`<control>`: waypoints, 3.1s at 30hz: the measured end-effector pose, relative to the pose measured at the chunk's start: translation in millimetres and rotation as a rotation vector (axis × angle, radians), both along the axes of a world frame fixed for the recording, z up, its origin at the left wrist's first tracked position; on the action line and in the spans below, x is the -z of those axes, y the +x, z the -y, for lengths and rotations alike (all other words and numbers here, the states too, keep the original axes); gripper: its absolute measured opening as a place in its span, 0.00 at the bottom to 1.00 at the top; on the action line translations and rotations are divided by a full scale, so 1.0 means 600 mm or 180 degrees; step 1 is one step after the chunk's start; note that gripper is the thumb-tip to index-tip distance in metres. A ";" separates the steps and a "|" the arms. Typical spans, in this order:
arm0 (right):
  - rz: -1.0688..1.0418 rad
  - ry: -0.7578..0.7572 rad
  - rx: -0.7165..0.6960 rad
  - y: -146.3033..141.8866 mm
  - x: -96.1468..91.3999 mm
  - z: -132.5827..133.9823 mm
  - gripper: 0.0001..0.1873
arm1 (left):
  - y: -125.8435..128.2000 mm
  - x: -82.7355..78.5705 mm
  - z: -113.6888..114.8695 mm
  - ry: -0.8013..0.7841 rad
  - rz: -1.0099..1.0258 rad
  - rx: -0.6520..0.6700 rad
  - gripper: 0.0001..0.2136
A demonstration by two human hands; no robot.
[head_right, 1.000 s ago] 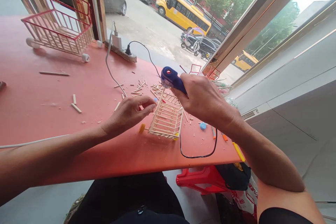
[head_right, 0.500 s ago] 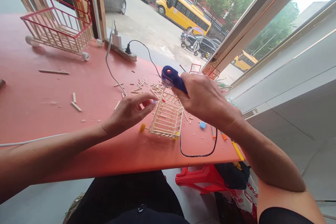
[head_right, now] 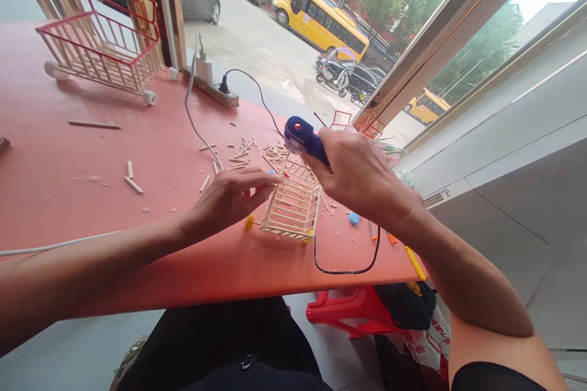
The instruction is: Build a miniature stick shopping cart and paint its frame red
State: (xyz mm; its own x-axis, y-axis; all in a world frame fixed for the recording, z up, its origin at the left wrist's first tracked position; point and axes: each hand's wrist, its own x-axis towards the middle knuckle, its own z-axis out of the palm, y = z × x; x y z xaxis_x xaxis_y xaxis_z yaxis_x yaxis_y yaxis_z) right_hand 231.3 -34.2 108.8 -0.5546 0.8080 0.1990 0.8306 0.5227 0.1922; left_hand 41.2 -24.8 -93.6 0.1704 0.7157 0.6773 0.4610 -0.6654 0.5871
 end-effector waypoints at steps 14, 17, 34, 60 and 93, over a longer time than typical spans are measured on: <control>-0.0105 -0.0061 0.0150 0.012 0.000 0.004 0.15 | 0.000 0.000 0.001 0.0071 -0.0037 0.0019 0.13; -0.0203 -0.0146 0.0051 0.014 0.003 0.004 0.13 | -0.001 0.000 0.000 0.0060 -0.0070 0.0003 0.13; -0.2268 -0.0135 0.0802 0.190 0.115 0.054 0.31 | 0.000 -0.004 0.006 0.0411 -0.0060 0.0035 0.12; -0.1338 0.1130 0.0124 0.200 0.174 0.032 0.18 | -0.006 -0.001 0.016 0.0194 -0.0121 0.0091 0.12; -0.3764 -0.1135 0.0644 0.211 0.250 0.074 0.33 | -0.005 -0.043 0.018 -0.1851 0.0561 0.0343 0.20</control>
State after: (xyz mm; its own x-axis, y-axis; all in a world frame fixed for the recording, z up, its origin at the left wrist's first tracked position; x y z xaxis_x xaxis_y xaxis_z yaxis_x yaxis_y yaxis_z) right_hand 357.8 -78.8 -41.1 -0.0454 0.9691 0.2426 0.4691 0.2351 -0.8513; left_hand 38.3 -35.5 -68.0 0.1834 0.9613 0.2058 0.2720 -0.2508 0.9290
